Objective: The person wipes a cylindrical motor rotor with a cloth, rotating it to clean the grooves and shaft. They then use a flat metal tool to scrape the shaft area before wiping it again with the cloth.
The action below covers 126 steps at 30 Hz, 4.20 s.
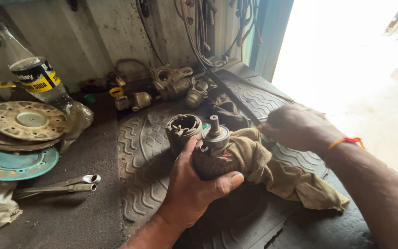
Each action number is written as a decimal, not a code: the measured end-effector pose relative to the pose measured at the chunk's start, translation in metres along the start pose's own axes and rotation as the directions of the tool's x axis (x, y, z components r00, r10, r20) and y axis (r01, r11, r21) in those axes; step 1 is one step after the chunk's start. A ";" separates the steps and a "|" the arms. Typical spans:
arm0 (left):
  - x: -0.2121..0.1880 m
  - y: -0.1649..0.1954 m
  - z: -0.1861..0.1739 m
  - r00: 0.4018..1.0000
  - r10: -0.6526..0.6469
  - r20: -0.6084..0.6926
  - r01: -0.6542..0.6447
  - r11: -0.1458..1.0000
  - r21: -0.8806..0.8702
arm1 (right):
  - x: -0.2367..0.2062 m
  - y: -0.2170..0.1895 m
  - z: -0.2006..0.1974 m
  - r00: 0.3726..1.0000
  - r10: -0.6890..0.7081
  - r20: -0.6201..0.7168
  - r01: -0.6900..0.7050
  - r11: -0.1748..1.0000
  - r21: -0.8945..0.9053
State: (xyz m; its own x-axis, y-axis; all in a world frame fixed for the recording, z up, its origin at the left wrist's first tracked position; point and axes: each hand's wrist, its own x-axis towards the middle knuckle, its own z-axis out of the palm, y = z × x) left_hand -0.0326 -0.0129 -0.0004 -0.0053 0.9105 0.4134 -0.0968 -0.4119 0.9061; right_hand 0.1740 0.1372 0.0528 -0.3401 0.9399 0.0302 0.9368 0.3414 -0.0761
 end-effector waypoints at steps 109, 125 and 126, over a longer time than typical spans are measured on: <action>0.008 -0.008 0.001 0.989 -0.118 0.093 0.144 0.926 -0.348 | -0.061 -0.048 -0.001 0.810 -0.254 -0.529 0.573 0.146 0.807; 0.008 0.004 -0.002 0.977 -0.161 0.141 0.195 0.941 -0.278 | -0.051 -0.051 -0.007 0.865 -0.404 -0.298 0.448 0.352 0.822; 0.008 0.005 -0.001 0.978 -0.151 0.145 0.185 0.948 -0.258 | -0.051 -0.051 -0.008 0.875 -0.395 -0.279 0.411 0.301 0.861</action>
State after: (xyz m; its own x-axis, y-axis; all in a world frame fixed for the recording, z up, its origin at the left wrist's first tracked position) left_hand -0.0344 -0.0073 0.0075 0.1534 0.9476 0.2801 -0.3497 -0.2130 0.9123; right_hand 0.1446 0.0718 0.0632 -0.6447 0.6872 0.3350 0.0721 0.4909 -0.8682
